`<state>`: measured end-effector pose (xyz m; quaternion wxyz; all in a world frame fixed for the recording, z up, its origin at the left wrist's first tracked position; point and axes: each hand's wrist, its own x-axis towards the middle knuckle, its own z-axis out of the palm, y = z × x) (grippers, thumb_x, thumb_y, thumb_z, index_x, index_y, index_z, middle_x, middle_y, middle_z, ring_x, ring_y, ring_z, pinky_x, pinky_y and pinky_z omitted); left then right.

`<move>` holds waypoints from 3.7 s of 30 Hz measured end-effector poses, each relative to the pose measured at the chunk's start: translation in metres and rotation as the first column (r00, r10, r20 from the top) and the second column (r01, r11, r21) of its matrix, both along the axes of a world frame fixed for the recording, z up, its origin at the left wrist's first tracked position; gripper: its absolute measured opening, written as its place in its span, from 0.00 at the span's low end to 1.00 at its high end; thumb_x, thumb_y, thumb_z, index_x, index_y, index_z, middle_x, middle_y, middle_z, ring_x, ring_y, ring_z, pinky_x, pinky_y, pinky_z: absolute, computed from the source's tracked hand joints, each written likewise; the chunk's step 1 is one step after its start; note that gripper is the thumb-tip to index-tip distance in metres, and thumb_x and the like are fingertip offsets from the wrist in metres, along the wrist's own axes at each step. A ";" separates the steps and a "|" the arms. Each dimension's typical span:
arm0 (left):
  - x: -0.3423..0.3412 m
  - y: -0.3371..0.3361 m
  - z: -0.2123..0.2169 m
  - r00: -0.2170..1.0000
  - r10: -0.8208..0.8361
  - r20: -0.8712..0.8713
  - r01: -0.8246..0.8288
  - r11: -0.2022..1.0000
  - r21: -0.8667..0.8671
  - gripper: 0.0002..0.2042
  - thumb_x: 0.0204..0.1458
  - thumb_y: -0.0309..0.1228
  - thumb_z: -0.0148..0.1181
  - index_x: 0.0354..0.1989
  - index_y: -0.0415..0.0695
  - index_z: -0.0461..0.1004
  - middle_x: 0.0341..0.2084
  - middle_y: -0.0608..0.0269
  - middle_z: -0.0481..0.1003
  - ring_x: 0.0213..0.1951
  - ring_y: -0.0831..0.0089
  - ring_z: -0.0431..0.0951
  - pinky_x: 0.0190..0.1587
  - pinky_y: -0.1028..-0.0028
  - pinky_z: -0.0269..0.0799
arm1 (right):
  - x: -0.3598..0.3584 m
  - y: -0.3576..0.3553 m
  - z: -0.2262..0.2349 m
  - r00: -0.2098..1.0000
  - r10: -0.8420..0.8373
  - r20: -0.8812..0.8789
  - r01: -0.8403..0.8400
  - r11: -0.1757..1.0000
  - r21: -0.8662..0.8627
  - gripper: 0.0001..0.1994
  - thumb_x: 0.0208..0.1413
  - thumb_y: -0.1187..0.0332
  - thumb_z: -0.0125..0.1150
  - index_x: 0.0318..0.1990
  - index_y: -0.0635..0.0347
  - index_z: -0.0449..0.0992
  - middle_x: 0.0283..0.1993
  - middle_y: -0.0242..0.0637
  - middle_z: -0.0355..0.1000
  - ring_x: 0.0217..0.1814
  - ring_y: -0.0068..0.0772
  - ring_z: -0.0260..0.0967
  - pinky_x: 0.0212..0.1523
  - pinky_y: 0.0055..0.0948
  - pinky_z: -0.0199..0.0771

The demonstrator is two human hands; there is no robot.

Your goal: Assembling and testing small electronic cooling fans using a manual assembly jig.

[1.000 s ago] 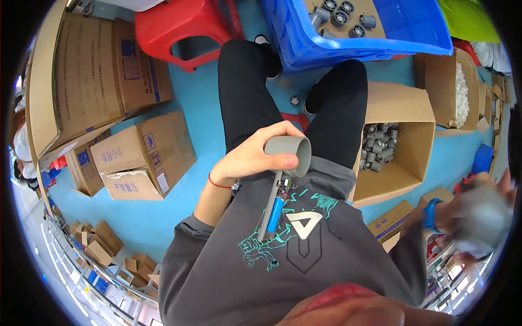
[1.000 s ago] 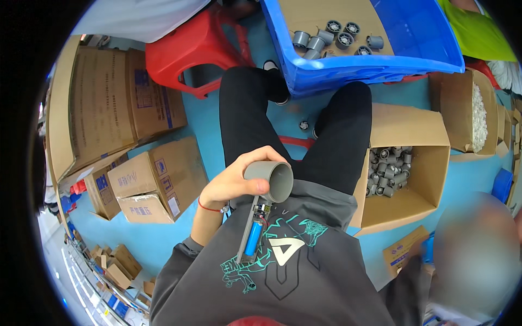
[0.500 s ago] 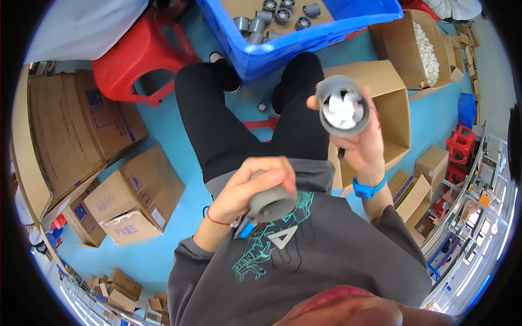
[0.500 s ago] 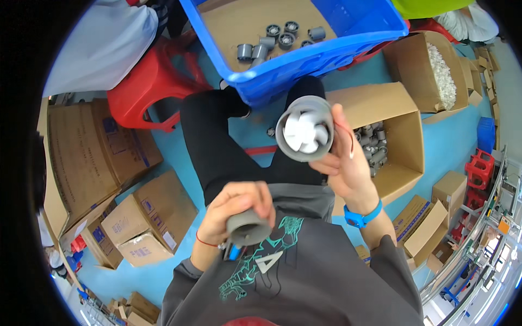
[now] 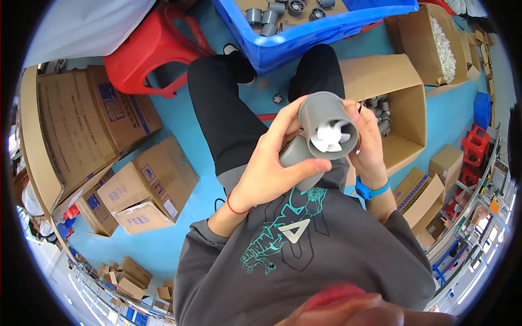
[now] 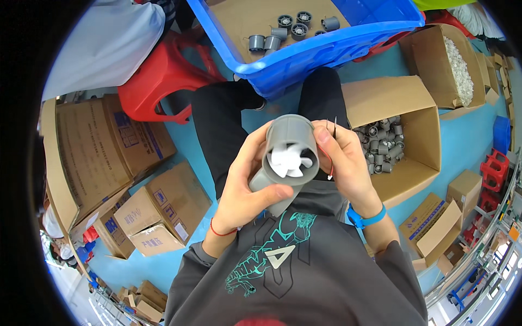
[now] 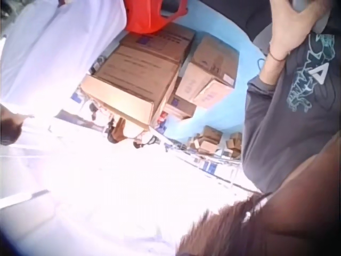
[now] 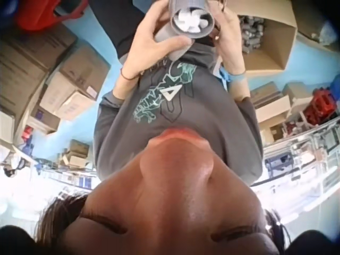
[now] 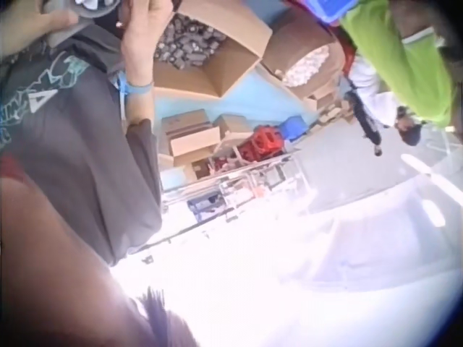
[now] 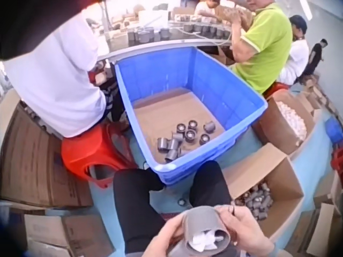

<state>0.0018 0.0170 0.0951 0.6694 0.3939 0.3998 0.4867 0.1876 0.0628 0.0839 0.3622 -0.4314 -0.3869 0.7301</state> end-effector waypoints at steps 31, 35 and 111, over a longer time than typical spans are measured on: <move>-0.006 0.000 0.002 0.601 0.712 -0.362 -0.057 0.491 0.869 0.19 0.37 0.26 0.67 0.39 0.58 0.72 0.46 0.63 0.78 0.32 0.72 0.75 0.28 0.76 0.59 | -0.009 0.012 0.021 0.995 -0.099 0.031 -0.012 0.184 0.983 0.16 0.45 0.74 0.67 0.43 0.52 0.73 0.47 0.61 0.73 0.22 0.34 0.76 0.15 0.19 0.70; -0.001 0.005 -0.012 0.684 0.688 -0.243 -0.156 0.463 0.873 0.14 0.34 0.30 0.68 0.32 0.53 0.73 0.44 0.59 0.79 0.31 0.70 0.76 0.27 0.76 0.59 | -0.017 -0.011 0.029 0.996 -0.087 0.002 0.040 0.483 0.875 0.18 0.42 0.74 0.71 0.43 0.45 0.76 0.49 0.60 0.73 0.29 0.36 0.79 0.20 0.18 0.74; -0.013 0.000 0.000 0.582 0.720 -0.377 -0.019 0.476 0.879 0.23 0.40 0.32 0.69 0.44 0.51 0.66 0.43 0.53 0.77 0.31 0.65 0.75 0.26 0.73 0.60 | -0.012 -0.036 0.018 0.958 -0.006 -0.286 0.060 0.982 0.180 0.38 0.34 0.75 0.78 0.53 0.59 0.59 0.46 0.48 0.69 0.19 0.08 0.50 0.27 0.10 0.59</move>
